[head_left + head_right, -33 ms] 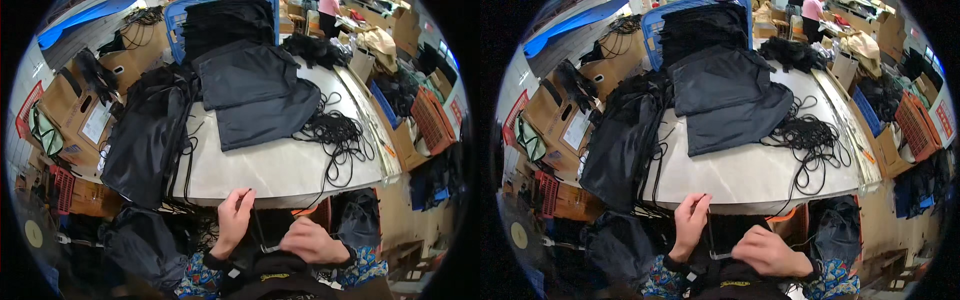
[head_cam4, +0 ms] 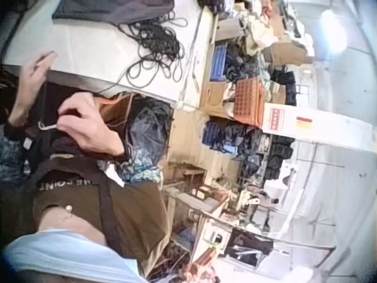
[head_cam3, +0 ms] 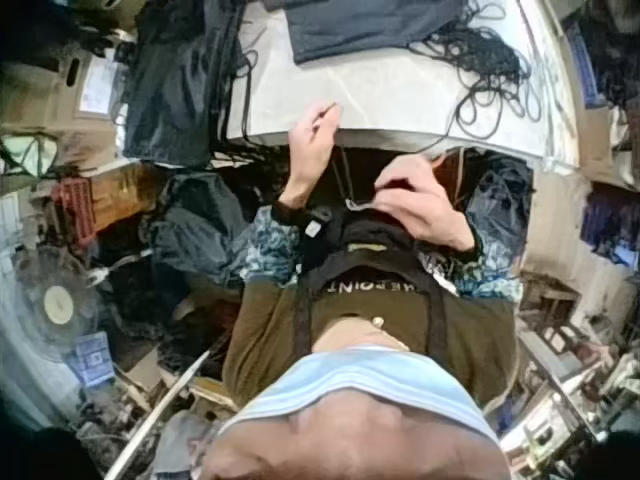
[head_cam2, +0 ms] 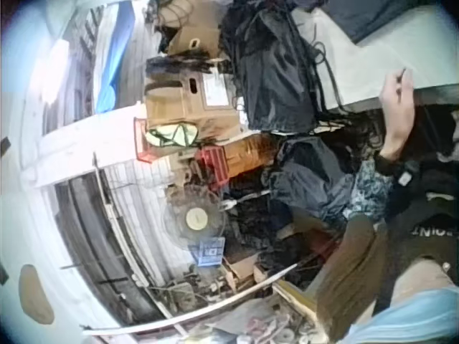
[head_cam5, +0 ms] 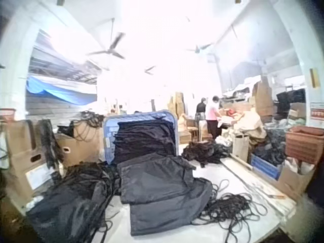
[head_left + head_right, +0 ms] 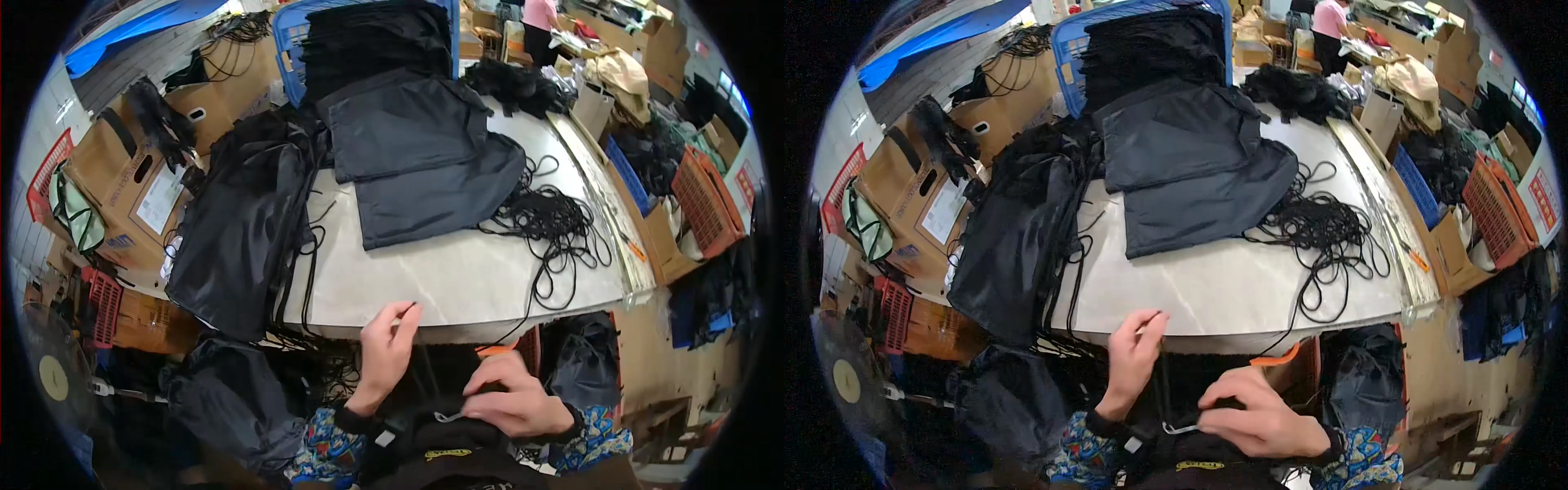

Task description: The person threads black drawstrings through the hems of black fabric bags using a metal hook tool. They pull the strings through the casing, adjust the tension, and place the finished bags into a pile on the table.

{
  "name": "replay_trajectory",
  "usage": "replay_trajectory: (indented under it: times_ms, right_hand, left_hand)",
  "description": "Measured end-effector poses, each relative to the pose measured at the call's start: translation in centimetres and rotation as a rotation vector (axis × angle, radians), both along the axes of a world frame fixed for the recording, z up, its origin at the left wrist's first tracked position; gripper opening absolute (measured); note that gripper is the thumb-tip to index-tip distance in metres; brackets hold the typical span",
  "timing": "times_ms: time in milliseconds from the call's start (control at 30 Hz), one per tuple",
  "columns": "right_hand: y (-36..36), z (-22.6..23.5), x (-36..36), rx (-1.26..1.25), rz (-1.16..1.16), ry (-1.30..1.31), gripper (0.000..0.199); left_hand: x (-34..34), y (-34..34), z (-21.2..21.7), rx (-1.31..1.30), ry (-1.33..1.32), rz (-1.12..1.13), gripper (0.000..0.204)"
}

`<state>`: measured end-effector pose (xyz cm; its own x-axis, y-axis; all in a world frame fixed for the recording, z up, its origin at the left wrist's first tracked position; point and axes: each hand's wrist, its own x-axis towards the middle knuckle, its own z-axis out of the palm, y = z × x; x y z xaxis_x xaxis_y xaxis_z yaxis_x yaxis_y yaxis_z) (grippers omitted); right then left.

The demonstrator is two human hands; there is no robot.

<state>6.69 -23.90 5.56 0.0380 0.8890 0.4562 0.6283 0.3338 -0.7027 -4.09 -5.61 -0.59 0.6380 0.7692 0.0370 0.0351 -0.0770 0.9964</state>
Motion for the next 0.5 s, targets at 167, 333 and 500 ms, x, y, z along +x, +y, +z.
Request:
replay_trajectory:
  times_ms: [167, 333, 500]
  right_hand:
    - [-0.1, -0.5, 0.8, 0.085, -0.025, 0.655, 0.016]
    - [-0.9, 1.4, 3.0, 0.024, -0.242, 1.130, 0.015]
    - [-0.5, -1.8, 3.8, -0.193, -0.557, 0.546, 0.012]
  left_hand:
    - [5.7, -1.9, -2.5, 0.328, 0.089, -0.370, 0.023]
    - [8.8, 6.1, -2.3, 1.326, 0.288, 0.198, 0.038]
    - [6.7, 6.0, -3.1, 1.144, 0.619, -0.409, 0.038]
